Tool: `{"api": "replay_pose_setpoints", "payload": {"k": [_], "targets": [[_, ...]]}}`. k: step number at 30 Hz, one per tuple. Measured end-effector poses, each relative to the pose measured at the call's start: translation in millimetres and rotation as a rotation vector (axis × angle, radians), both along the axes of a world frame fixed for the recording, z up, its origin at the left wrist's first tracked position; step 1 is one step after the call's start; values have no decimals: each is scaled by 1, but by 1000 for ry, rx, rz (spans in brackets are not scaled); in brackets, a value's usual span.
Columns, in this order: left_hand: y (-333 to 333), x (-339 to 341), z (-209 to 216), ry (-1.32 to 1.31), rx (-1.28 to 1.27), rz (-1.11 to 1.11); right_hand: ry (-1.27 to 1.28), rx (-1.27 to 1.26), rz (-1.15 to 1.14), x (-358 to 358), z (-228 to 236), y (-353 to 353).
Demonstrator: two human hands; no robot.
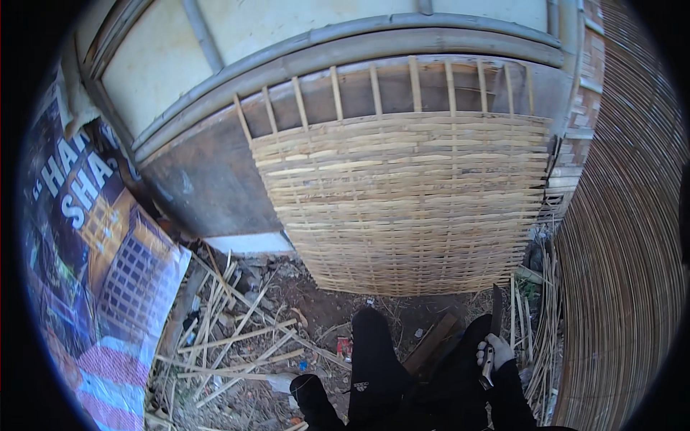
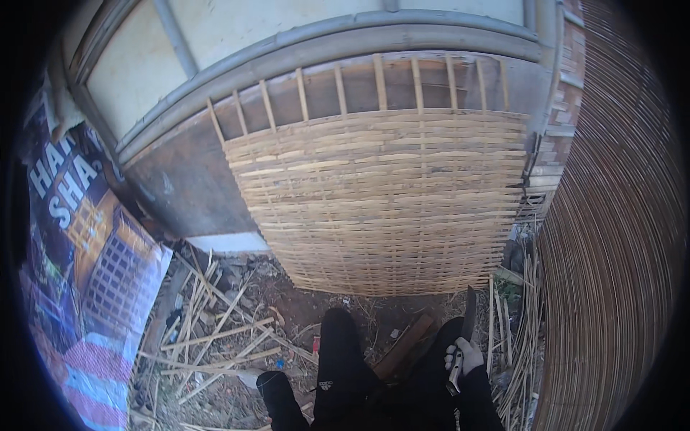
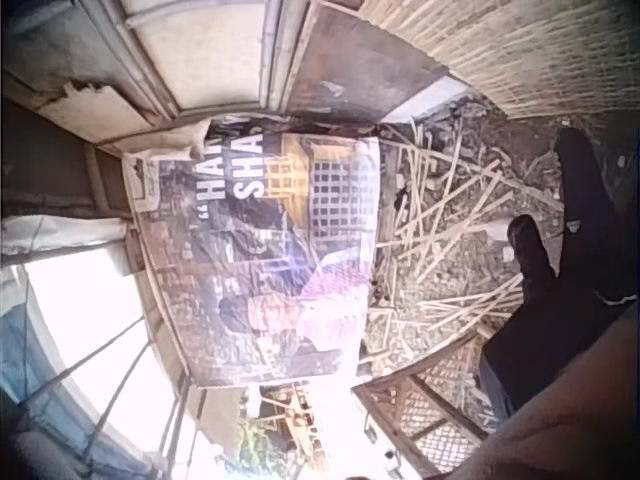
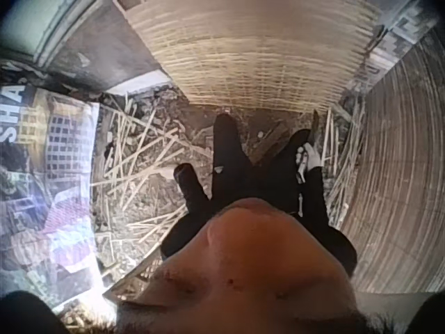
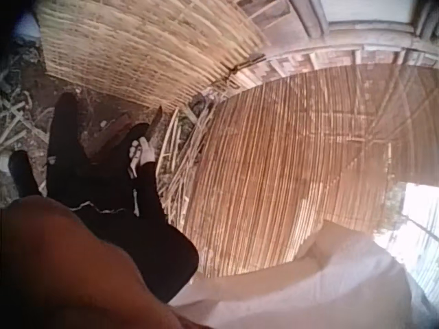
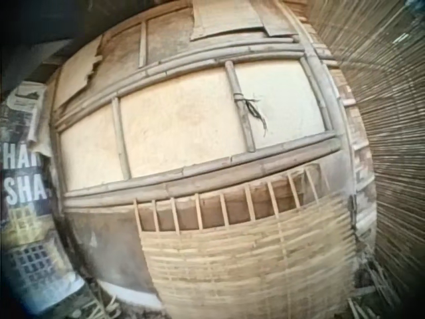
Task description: The person weaves thin bamboo strips into a wooden frame by hand and with a large blade to secure them into place.
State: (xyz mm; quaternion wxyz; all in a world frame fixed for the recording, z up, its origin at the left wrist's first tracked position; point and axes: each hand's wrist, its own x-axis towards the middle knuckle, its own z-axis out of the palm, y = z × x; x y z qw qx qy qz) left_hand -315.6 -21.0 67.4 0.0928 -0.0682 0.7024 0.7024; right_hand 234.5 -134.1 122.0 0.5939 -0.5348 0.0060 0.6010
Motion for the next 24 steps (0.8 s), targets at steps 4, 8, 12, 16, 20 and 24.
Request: {"api": "replay_pose_setpoints", "payload": {"k": [4,8,12,16,20,24], "targets": [[34,37,45,102,269,-10,-6,21,-18,-2,-3,-4],[43,111,118,44,366,-123,-38,27,-42,-3,2,-8],[45,168,138,-133,619,-399,-47,49,-35,-4,1,-10],[25,254,165,-232,621,-739,-49,33,-58,-4,7,-9],[-18,306,153,-116,401,-1046,-82,22,-67,-10,9,-5],[-48,327,159,-53,373,-1220,-100,23,-43,-12,6,-3]]}}
